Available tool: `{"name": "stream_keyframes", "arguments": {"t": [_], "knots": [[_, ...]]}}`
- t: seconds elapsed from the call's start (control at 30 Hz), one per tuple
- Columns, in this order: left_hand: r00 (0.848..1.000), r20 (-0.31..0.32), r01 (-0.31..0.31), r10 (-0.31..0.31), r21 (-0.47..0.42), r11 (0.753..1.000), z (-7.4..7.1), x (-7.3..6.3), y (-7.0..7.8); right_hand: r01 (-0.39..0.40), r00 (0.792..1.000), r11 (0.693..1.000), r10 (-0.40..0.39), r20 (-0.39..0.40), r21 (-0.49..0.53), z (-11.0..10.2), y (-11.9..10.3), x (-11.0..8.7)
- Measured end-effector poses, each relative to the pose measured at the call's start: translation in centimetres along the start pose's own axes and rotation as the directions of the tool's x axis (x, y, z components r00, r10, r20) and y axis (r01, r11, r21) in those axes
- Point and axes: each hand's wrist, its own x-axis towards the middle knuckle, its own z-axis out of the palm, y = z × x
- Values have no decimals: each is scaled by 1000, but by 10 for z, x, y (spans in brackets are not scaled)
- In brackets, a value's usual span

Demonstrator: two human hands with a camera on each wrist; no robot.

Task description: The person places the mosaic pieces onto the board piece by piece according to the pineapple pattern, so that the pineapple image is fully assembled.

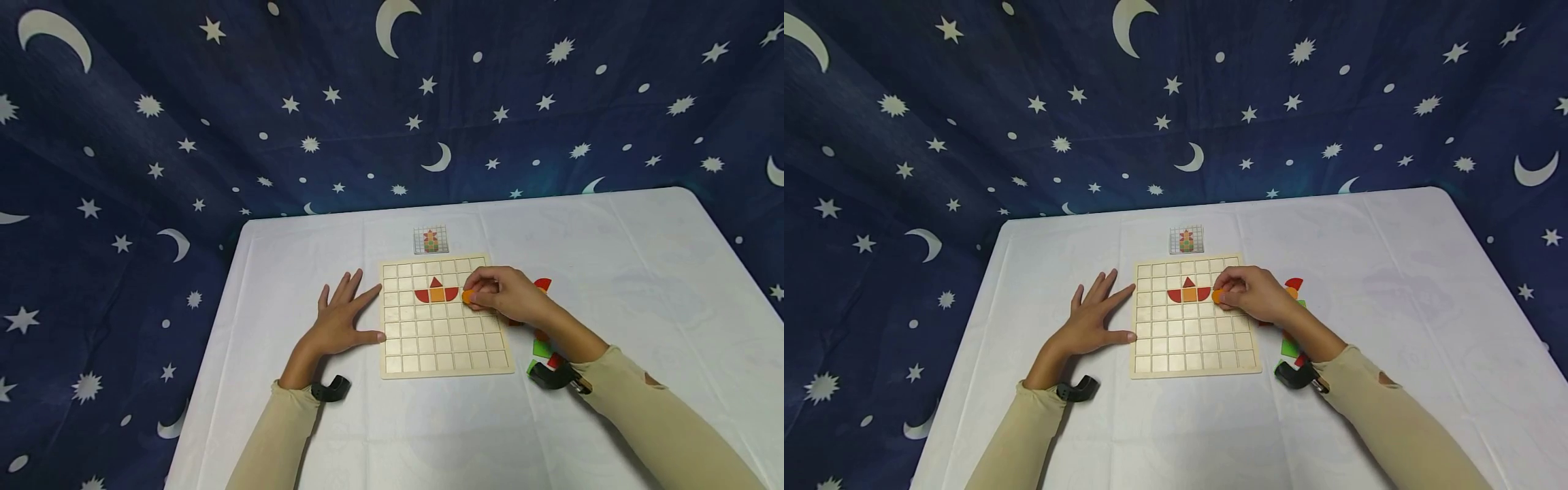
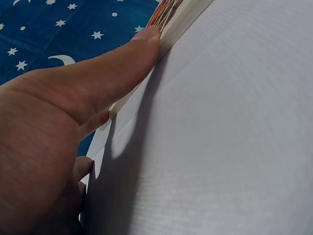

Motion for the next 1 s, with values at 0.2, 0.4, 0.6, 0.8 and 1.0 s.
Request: {"name": "stream_keyframes", "arguments": {"t": [0.2, 0.4, 0.6, 0.8, 1.0], "knots": [[1000, -12, 2, -2, 0, 1000, 1, -1, -2, -31, 999, 996, 30, 20, 78, 17, -8, 7], [1000, -6, 5, -5, 1, 1000, 0, -2, -1, -39, 999, 993, 36, 25, 109, 34, -18, 13], [1000, 0, -2, 2, -2, 1000, -1, -1, 0, 58, 998, 997, -60, -37, -51, 46, -17, 17], [1000, 4, 0, 0, 0, 1000, -1, -2, 0, 114, 986, 979, -133, -103, -169, 51, -18, 16], [1000, -1, -2, 2, 6, 1000, 0, -1, -1, 118, 980, 965, -152, -131, -235, 53, -20, 14]]}}
